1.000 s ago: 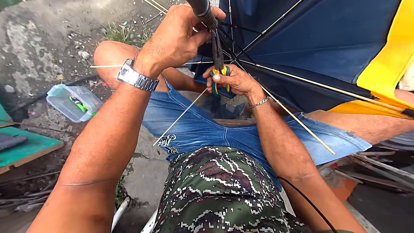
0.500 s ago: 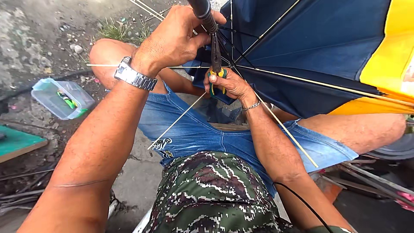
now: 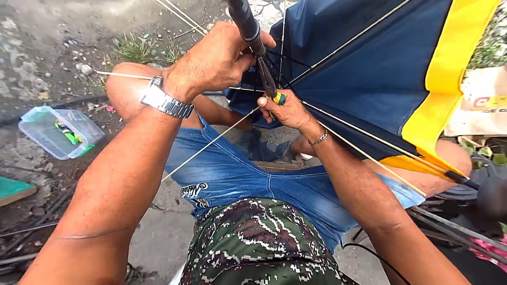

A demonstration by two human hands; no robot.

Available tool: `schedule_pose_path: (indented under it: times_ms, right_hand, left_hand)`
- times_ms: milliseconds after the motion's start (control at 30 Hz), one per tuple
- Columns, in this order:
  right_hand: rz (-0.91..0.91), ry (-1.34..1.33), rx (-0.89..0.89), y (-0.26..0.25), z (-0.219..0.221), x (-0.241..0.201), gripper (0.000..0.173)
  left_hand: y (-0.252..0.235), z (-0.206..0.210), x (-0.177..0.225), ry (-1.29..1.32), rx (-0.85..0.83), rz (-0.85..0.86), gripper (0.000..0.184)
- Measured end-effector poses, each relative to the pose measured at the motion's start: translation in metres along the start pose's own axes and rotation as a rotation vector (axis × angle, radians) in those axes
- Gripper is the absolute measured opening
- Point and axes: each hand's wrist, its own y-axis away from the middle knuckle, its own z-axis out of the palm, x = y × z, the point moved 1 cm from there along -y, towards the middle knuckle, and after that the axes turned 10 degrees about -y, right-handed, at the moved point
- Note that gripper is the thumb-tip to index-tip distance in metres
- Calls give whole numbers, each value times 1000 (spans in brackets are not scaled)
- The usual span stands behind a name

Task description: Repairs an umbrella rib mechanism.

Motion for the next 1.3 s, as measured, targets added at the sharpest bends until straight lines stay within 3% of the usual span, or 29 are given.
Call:
schedule_pose_path:
  times_ms: [100,367,533,733,900,1300]
  right_hand:
    - [3,211,104,23,-4,-14,27]
    - [329,501,24,21,-22,-79,34]
    - [350,250,-108,29,-25,-72,31]
    - [285,38,-83,30,-10,-39,34]
    - [239,65,-158,27,-11,-30,36]
    - [221,-5,-150,10,-11,-20,35]
  left_hand:
    - [-1,-2,0,-20,-4,-14,36]
    - [-4,-1,3,-85,-7,50,35]
    - [-7,3,5,-84,18,86,34]
    - [1,6,2,-52,27,73,35]
    - [4,6,1,-26,27,55,35]
    - [4,5,0,-10,9,6,35]
